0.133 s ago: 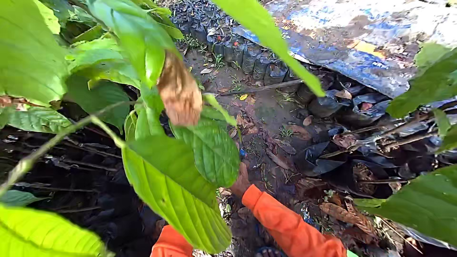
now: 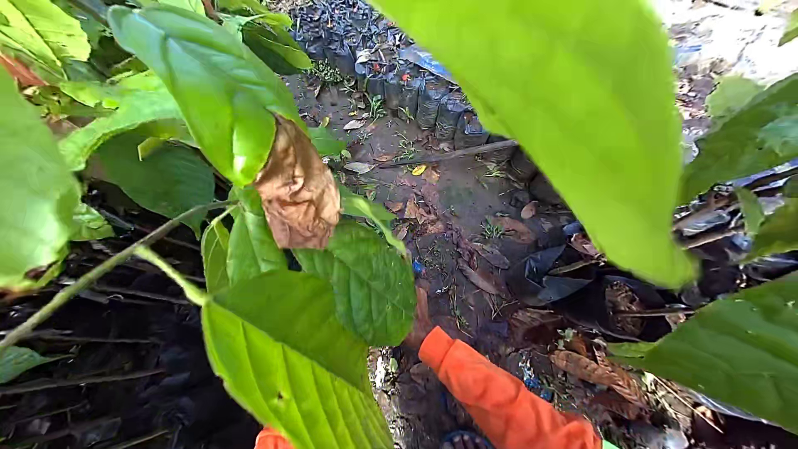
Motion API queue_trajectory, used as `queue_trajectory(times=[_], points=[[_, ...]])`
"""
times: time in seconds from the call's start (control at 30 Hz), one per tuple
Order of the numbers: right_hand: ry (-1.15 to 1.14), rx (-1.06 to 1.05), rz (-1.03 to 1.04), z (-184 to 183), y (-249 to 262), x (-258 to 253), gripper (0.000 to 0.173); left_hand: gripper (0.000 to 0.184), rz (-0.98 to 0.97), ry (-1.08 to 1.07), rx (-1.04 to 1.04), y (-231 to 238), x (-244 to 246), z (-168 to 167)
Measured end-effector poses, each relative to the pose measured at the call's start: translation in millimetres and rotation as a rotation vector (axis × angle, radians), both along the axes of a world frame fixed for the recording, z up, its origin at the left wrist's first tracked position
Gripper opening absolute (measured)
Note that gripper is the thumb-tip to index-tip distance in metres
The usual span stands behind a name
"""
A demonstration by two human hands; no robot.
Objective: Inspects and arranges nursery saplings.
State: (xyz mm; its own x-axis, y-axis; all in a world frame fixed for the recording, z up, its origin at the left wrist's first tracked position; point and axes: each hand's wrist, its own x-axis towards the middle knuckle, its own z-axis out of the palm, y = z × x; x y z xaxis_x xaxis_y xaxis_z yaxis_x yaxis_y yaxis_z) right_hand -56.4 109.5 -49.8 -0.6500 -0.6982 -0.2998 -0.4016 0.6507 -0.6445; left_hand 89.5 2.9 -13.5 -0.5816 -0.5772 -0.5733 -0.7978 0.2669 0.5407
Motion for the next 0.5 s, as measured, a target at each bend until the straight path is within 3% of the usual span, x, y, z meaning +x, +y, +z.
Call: queue_trajectory(times=[0.1, 0.17, 0.23, 0.3, 0.37, 0.43, 0.5], points=[[-0.103, 0.068, 0.034, 2.4, 1.1, -8.8, 0.035, 0.044, -0.055, -0.193, -0.032, -9.0, 22.5, 8.2], [-0.123, 0.113, 0.064, 1.5, -1.6, -13.1, 0.037, 0.043, -0.052, -0.135, -0.109, -8.2, 16.9, 10.1], [-0.137, 0.093, 0.072, 1.3, -0.6, -14.1, 0.038, 0.038, -0.095, 0.115, -0.23, -8.4, -12.8, 3.9], [-0.157, 0.015, 0.008, -3.0, 2.0, -16.6, 0.035, 0.043, -0.331, 0.097, -0.294, -15.1, -51.1, 3.3], [-0.104, -0.056, -0.049, -6.4, 3.0, -24.3, 0.035, 0.042, -0.471, 0.169, -0.461, -19.4, -78.7, -19.1], [-0.035, 0.012, 0.026, 0.1, 0.2, -37.8, 0.039, 0.052, -0.487, -0.052, -0.367, -20.7, -103.8, -15.9], [0.025, 0.101, 0.172, 11.0, -5.1, -48.0, 0.035, 0.051, -0.408, -0.055, -0.371, -25.3, -105.1, -29.2]])
